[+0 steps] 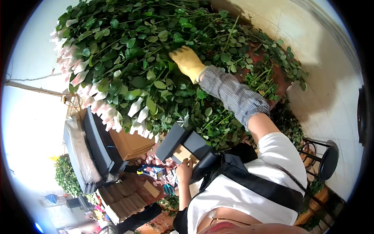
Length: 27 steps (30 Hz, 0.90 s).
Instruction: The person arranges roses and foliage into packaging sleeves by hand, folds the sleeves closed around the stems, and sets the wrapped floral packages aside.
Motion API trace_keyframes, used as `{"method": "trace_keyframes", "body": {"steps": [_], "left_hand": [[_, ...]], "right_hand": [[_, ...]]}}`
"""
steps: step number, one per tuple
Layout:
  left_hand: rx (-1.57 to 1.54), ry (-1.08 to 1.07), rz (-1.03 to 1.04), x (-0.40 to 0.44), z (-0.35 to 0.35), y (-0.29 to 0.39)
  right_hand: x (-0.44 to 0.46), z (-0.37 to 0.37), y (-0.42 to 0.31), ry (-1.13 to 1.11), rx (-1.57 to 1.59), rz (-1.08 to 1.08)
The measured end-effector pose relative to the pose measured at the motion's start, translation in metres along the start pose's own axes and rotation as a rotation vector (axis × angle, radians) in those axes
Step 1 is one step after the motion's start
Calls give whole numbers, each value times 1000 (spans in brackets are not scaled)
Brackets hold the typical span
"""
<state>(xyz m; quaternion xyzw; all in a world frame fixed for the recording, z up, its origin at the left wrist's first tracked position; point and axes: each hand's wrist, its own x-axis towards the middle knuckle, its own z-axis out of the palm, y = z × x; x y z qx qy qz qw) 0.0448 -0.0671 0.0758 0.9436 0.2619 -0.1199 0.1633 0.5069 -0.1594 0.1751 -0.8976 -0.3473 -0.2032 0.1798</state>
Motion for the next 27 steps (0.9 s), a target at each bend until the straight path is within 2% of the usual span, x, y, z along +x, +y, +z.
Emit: {"method": "trace_keyframes", "body": {"steps": [1, 3, 4, 5, 7, 8, 10, 13, 17, 18, 20, 22, 24, 27], "left_hand": [[-4, 11, -1, 1, 0, 0], [-12, 23, 7, 5, 0, 3], [-1, 36, 4, 5, 1, 4], [11, 46, -5, 3, 1, 4], [6, 48, -1, 3, 1, 5], [10, 50, 8, 1, 1, 4], [4, 39, 10, -1, 4, 2], [10, 16, -20, 2, 1, 3], [10, 33, -30, 2, 3, 5], [-4, 40, -24, 2, 0, 7], [-16, 46, -22, -2, -2, 8], [-9, 32, -22, 2, -2, 6], [-19, 44, -18, 0, 4, -1], [43, 75, -20, 3, 8, 0]], "right_hand": [[-3, 84, 14, 88, -135, -37], [-14, 37, -13, -33, -258, 5], [-21, 20, -29, -172, -206, 77], [-30, 26, -35, -299, -215, 60], [-58, 22, -47, -491, -274, -37], [-75, -19, -52, -649, -392, -237], [-99, 37, -47, -726, -496, -379], [-111, 21, -50, -368, -314, -328], [-100, -13, -39, 105, -11, -415], [-92, -4, -32, 33, -31, -358], [-77, -9, -12, -602, -178, -133], [-84, 28, 14, -120, -70, -139], [-79, 49, 23, -416, -250, -130], [-118, 62, 11, -478, -259, -75]]}}
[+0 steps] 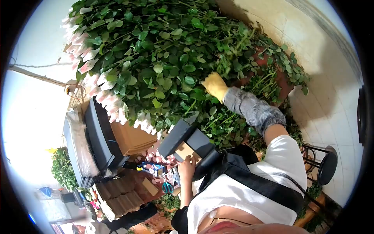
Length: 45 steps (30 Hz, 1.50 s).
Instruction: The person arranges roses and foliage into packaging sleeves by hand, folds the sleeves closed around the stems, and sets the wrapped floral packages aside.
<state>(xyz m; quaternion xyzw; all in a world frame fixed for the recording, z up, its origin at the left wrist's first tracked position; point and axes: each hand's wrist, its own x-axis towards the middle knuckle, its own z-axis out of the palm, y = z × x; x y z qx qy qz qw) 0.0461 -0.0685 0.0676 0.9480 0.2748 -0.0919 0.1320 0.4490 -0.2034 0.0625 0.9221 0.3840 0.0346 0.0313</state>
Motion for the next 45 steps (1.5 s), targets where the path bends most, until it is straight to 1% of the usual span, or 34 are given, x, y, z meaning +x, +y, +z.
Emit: {"method": "trace_keyframes", "body": {"steps": [3, 4, 6, 7, 9, 10, 11, 12, 13, 14, 15, 16, 17, 19, 21, 22, 24, 25, 26, 27, 29, 30, 31, 32, 33, 35, 36, 37, 39, 40, 41, 42, 43, 45], "left_hand": [[15, -20, 4, -2, -6, 5], [20, -16, -2, -2, -5, 5], [-2, -7, -9, -2, 0, 2], [-14, -4, -5, -2, 0, 1], [-37, -8, -19, -1, 1, 1], [-58, -18, -33, 0, 1, 2], [-53, -16, -29, 0, 1, 2], [-25, -36, -37, 1, 1, 2], [5, -54, -43, 1, 1, 1], [9, -30, -23, 2, 6, -3], [9, -22, -14, 2, 6, -3], [-4, -17, -3, 2, 5, -4], [-19, -11, 8, 1, 5, -4], [-4, -7, 3, 1, 6, -4], [1, 21, 33, 2, 9, -8], [-1, 26, 32, 2, 5, -7], [-17, 8, 2, 0, -5, 4], [-26, -3, -14, -1, -6, 7], [-1, -28, -22, 0, -4, 6], [-13, -9, 12, -1, -3, 5], [-10, -25, 40, -3, -12, 11], [-27, -22, 30, 0, -4, 4], [57, -59, 23, 2, -4, 2], [60, -43, 39, 2, -3, 1], [58, -34, 51, 1, -2, 0], [68, -49, 31, 7, 4, -1], [33, -12, 40, 9, 2, -1], [-7, 16, 43, 2, 5, 0], [48, 4, 26, 0, -3, 6], [64, -13, 29, 1, -3, 6], [81, -33, 27, 1, -4, 4], [103, -10, 32, 1, -2, 3], [98, -7, 25, 3, 0, 3], [11, -16, -7, 3, 4, 3]], "right_hand": [[-37, 37, -5, -220, 8, 47], [-44, 44, 2, -218, 2, 37], [-52, 51, 14, -288, 256, -17], [-47, 32, 12, -282, 254, -20], [-22, -13, 11, -611, 91, -106], [-5, -28, 10, -628, 106, -163], [-5, -76, 6, -450, 168, -250], [8, -100, 8, -227, 439, -325], [33, -104, 4, 247, 576, -458], [44, -157, -1, 454, 664, -468], [71, -184, -5, 721, 734, -523], [86, -208, 0, 676, 692, -393], [113, -208, 3, 911, 562, -348], [146, -188, -1, 587, 342, -140], [144, -162, -18, 592, 314, -143], [134, -159, -27, 540, 301, -65], [89, -147, -35, 831, 282, -74], [71, -138, -40, 835, 259, -74], [65, -128, -38, 665, 225, -76], [58, -115, -39, 487, 195, -67], [59, -92, -35, 383, 100, -108], [54, -75, -30, 577, 51, -228], [50, -78, -33, 739, 59, -327], [40, -77, -42, 710, 28, -287], [14, -94, -54, 673, -1, -251], [-27, -111, -62, 708, -93, -311], [-22, -90, -62, 628, 46, -299], [-15, -27, -42, 483, 82, -141], [-31, 64, -30, 458, 87, -157], [-30, 92, -26, 449, 94, -169], [-22, 100, -27, 438, 104, -183], [-15, 92, -26, 448, 106, -197], [-18, 78, -21, 152, 71, -283], [-24, 46, -10, -151, 36, -362]]}}
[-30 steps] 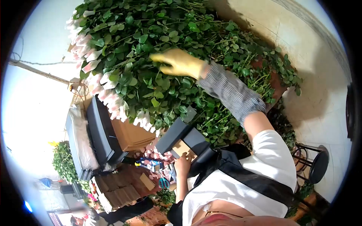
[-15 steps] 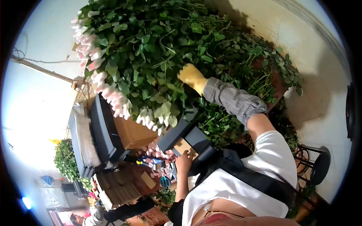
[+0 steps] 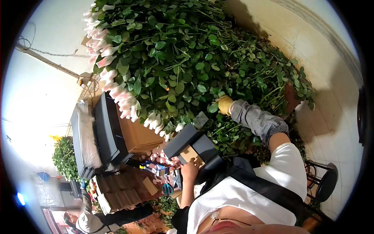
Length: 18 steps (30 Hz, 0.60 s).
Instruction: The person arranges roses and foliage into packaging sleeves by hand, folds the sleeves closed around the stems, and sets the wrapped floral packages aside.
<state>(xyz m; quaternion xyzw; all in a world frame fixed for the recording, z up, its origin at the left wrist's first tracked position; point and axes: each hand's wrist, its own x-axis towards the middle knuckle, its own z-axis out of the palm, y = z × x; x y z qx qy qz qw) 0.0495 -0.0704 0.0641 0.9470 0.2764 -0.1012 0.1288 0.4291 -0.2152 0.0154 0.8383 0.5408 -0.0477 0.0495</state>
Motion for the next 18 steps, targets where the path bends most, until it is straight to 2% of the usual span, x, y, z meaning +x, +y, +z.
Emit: {"method": "trace_keyframes", "body": {"steps": [2, 3, 4, 5, 6, 8, 9, 10, 12, 14, 15, 18], "left_hand": [[13, -17, -22, -2, -14, 10], [14, -18, -25, -1, -11, 8], [13, -18, -31, -2, -5, 2], [-3, -34, -48, -2, 2, -3], [-10, -16, -70, -1, 9, -7], [-49, -34, -56, -3, 19, -16], [-85, -26, -50, -4, 21, -18], [-91, -11, -73, -6, 18, -14], [-155, -35, -129, -9, 6, -3], [-126, -33, -142, -9, 6, -2], [-93, -30, -133, -10, 10, -4], [-52, -32, -146, -11, 7, 0]], "right_hand": [[7, -83, 8, -330, 393, 77], [-1, -132, 15, -239, 518, -67], [5, -137, 24, 110, 909, -209], [7, -184, 20, 340, 1040, -284], [14, -227, 22, 614, 1002, -353], [40, -289, 35, 1031, 717, -221], [58, -314, 41, 1097, 488, -6], [78, -333, 50, 1147, 256, 213], [134, -328, 73, 1195, 38, 399], [170, -317, 94, 741, 172, 453], [160, -318, 87, 765, 134, 429], [124, -292, 65, 1177, 88, 305]]}}
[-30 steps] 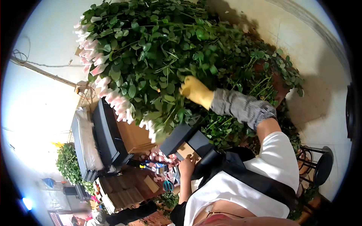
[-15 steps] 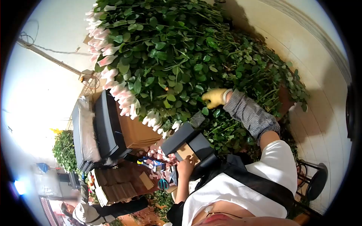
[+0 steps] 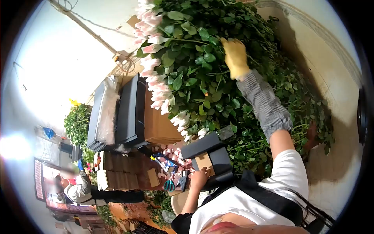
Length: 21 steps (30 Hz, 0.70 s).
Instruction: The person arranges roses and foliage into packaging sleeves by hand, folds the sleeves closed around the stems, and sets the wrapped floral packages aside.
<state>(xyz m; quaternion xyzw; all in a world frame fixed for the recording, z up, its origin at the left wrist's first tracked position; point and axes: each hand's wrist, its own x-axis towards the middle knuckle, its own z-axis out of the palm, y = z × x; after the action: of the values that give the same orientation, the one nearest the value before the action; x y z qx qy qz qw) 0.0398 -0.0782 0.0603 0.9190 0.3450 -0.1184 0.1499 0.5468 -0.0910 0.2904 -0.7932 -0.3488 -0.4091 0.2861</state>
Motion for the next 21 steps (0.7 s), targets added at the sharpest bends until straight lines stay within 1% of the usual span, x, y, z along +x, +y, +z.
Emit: {"method": "trace_keyframes", "body": {"steps": [1, 2, 3, 4, 6, 7, 8, 10, 12, 13, 14, 15, 16, 18, 19, 20, 21], "left_hand": [[6, 26, 37, 1, 0, 0], [15, 47, 77, 0, -1, 1], [15, 58, 81, -2, -7, 5], [8, 38, 101, -1, -8, 4], [22, 30, 135, -3, -20, 10], [26, 41, 171, -1, -15, 7], [84, 0, 203, 7, -5, -1], [-49, -10, 269, 19, 11, -20], [-247, -7, 384, 21, 0, -26], [-298, -125, 457, 41, 17, -48], [-526, -313, 435, 69, 47, -77], [-822, -577, 312, 74, 39, -81], [-820, -569, 275, 63, 16, -77], [-815, -551, 201, 42, -34, -68], [-821, -555, 253, 47, -19, -72], [-824, -551, 312, 50, -5, -76], [-814, -570, 314, 44, -10, -72]], "right_hand": [[-18, -16, -3, -51, -45, 24], [-35, -30, 0, -56, -51, 58], [-55, -48, 7, -37, -76, 100], [-67, -66, 16, 35, -34, 100], [-89, -97, 29, 10, -31, 67], [-97, -114, 31, -18, 8, 51], [-104, -132, 30, -54, 51, 37], [-117, -167, 25, -136, 68, -8], [-137, -193, 15, -391, 394, -128], [-152, -202, 0, -501, 427, -156], [-178, -192, 7, -689, 433, -254], [-219, -186, 0, -741, 395, -244], [-260, -181, -8, -782, 353, -236], [-330, -175, -26, -1019, 31, -251], [-357, -174, -37, -1229, -136, -207], [-377, -175, -39, -1340, -157, -164], [-379, -182, -44, -1314, -141, -109]]}}
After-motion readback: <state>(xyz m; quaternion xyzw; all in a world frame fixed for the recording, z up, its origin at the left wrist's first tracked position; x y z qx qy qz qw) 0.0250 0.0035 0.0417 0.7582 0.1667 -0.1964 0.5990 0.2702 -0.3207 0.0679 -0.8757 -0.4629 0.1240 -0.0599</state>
